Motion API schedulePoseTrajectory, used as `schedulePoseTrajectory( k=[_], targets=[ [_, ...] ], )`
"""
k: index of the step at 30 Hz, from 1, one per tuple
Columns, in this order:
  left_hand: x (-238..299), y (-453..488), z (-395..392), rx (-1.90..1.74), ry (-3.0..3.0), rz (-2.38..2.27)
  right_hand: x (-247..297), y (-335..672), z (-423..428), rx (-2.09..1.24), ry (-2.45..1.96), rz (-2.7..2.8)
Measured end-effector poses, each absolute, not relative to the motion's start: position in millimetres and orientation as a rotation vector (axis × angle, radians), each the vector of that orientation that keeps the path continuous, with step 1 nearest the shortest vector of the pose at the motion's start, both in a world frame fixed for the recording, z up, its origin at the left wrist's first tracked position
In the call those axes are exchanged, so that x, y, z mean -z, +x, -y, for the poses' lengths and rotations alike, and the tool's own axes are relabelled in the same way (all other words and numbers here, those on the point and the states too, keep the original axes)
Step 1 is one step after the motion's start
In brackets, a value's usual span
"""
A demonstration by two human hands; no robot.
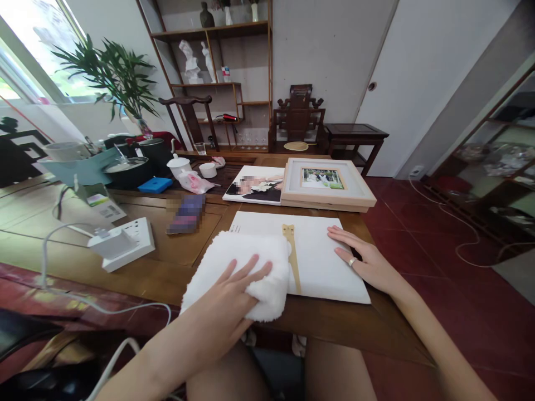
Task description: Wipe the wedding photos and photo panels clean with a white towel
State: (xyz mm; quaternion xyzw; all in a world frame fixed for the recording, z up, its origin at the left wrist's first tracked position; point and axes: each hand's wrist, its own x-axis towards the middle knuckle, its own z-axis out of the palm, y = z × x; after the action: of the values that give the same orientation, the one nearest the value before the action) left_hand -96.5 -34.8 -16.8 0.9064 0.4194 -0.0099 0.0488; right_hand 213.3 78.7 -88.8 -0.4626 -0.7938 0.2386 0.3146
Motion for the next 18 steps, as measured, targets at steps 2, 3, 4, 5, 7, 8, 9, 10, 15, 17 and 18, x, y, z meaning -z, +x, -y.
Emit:
schedulePoseTrajectory(
  k=[2,3,4,5,7,8,9,10,15,17,18],
  targets=[
    [19.9,-96.4,27.3,-0.021,2.708,-1.325,88.9,213.4,-78.8,-0.629,-1.221,2.095],
    [21.9,-95.8,19.7,-0.043,2.672,-1.365,88.8,213.4,-78.7,-0.629,-1.220,2.095],
    [23.7,-94.8,10.2,-0.058,2.637,-1.403,88.7,213.3,-78.7,-0.628,-1.217,2.094],
    [24.7,-93.5,-0.8,-0.065,2.609,-1.436,88.5,213.2,-78.6,-0.627,-1.214,2.091],
    [23.6,-89.9,-25.1,-0.070,2.567,-1.490,88.0,212.9,-78.5,-0.626,-1.212,2.082],
    [21.4,-87.8,-37.7,-0.073,2.549,-1.513,87.8,212.8,-78.5,-0.627,-1.215,2.080],
    [18.4,-85.5,-50.0,-0.083,2.530,-1.534,87.6,212.8,-78.5,-0.630,-1.220,2.079],
    [15.0,-82.9,-61.9,-0.101,2.511,-1.549,87.3,212.7,-78.5,-0.633,-1.225,2.078],
    [1.6,-62.3,-104.0,-0.141,2.486,-1.497,85.9,212.3,-78.3,-0.658,-1.231,2.071],
    [1.0,-49.6,-108.4,-0.120,2.526,-1.464,85.5,212.0,-78.2,-0.665,-1.221,2.063],
    [1.8,-42.8,-107.3,-0.109,2.547,-1.454,85.3,211.8,-78.2,-0.667,-1.215,2.059]
  ],
)
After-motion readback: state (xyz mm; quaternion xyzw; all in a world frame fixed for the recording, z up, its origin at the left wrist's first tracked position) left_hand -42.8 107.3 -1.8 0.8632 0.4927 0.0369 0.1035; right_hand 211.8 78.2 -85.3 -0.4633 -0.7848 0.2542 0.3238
